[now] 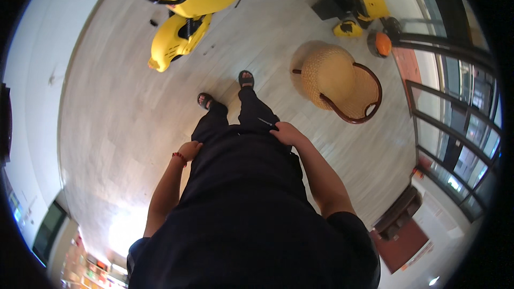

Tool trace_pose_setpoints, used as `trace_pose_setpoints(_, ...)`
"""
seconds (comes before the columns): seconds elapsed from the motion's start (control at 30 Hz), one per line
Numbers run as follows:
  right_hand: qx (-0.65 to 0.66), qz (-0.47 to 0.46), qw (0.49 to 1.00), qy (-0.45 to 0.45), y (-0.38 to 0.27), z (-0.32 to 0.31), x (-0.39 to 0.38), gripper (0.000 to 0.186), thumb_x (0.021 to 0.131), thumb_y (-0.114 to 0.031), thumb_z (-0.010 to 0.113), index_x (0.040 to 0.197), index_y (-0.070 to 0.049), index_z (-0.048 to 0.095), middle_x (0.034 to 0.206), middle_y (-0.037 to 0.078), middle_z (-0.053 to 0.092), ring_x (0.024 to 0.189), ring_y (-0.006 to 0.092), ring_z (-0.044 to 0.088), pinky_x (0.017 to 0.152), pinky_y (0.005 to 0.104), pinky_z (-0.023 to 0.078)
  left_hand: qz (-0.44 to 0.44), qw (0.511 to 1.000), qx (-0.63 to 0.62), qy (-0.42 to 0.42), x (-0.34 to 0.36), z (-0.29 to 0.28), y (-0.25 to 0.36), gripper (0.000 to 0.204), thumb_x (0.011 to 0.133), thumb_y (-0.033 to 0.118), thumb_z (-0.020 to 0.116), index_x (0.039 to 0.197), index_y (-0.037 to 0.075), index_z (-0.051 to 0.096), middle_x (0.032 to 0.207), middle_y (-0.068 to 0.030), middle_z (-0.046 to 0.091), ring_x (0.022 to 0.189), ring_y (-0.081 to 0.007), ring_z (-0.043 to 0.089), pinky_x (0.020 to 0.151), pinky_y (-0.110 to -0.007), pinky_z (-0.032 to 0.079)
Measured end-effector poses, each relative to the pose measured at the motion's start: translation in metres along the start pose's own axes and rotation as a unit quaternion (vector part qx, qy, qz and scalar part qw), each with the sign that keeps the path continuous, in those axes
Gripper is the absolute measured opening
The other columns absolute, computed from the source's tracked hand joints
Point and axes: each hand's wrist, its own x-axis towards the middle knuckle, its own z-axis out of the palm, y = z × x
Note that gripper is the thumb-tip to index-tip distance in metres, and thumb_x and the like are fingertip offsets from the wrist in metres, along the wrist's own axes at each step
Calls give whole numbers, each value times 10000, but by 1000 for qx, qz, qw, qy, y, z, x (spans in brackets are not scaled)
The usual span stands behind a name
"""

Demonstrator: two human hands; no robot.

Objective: Using a screwdriver to remove screws and take off the yellow plastic chain guard from a motorcycle.

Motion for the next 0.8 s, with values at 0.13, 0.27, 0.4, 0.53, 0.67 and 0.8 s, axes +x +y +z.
trace_pose_setpoints(0.13, -19, -10, 1000, 20, -3, -25, 12, 369, 824, -337, 583, 901, 24, 589, 965, 238, 595, 950, 390, 557, 820, 424, 447, -11, 999, 21, 26, -2, -13, 9, 460, 938, 365, 364, 903, -21, 612, 917, -228, 623, 918, -377, 580, 832, -444, 444)
trace_pose_setpoints(0.27, -22, -39, 998, -33, 2, -45, 35, 395, 819, -354, 586, 931, 25, 601, 963, 234, 600, 947, 383, 562, 823, 422, 450, 64, 995, 64, 32, -22, -15, 4, 405, 934, 330, 396, 897, -11, 612, 897, -224, 624, 893, -377, 581, 803, -439, 450)
trace_pose_setpoints(0.4, -25, -91, 993, -72, 7, -64, 43, 368, 822, -347, 588, 904, 11, 603, 911, 218, 612, 904, 367, 579, 782, 416, 451, -29, 996, -73, 48, -56, -29, 49, 370, 920, 307, 442, 868, -12, 622, 837, -223, 623, 845, -379, 587, 746, -431, 455)
trace_pose_setpoints(0.53, -34, -112, 991, -72, -20, -56, 53, 359, 819, -343, 589, 889, 8, 610, 916, 214, 615, 903, 369, 579, 777, 418, 452, -48, 964, -255, 52, -87, -5, 4, 367, 917, 290, 444, 894, -26, 630, 866, -226, 630, 860, -366, 599, 761, -418, 459)
trace_pose_setpoints(0.67, -46, -97, 992, -59, -40, -46, 43, 356, 820, -336, 588, 889, 13, 609, 917, 216, 613, 900, 373, 579, 775, 417, 455, -38, 969, -239, 55, -96, -29, 4, 330, 904, 263, 465, 919, -22, 631, 887, -222, 639, 886, -349, 609, 778, -395, 463)
trace_pose_setpoints(0.8, -3, -67, 995, -68, -80, -23, 33, 351, 828, -324, 583, 912, 15, 610, 926, 215, 611, 908, 375, 574, 790, 415, 452, -27, 976, -214, 3, -108, -47, -51, 327, 896, 269, 479, 919, -20, 630, 899, -223, 638, 902, -351, 606, 783, -396, 461)
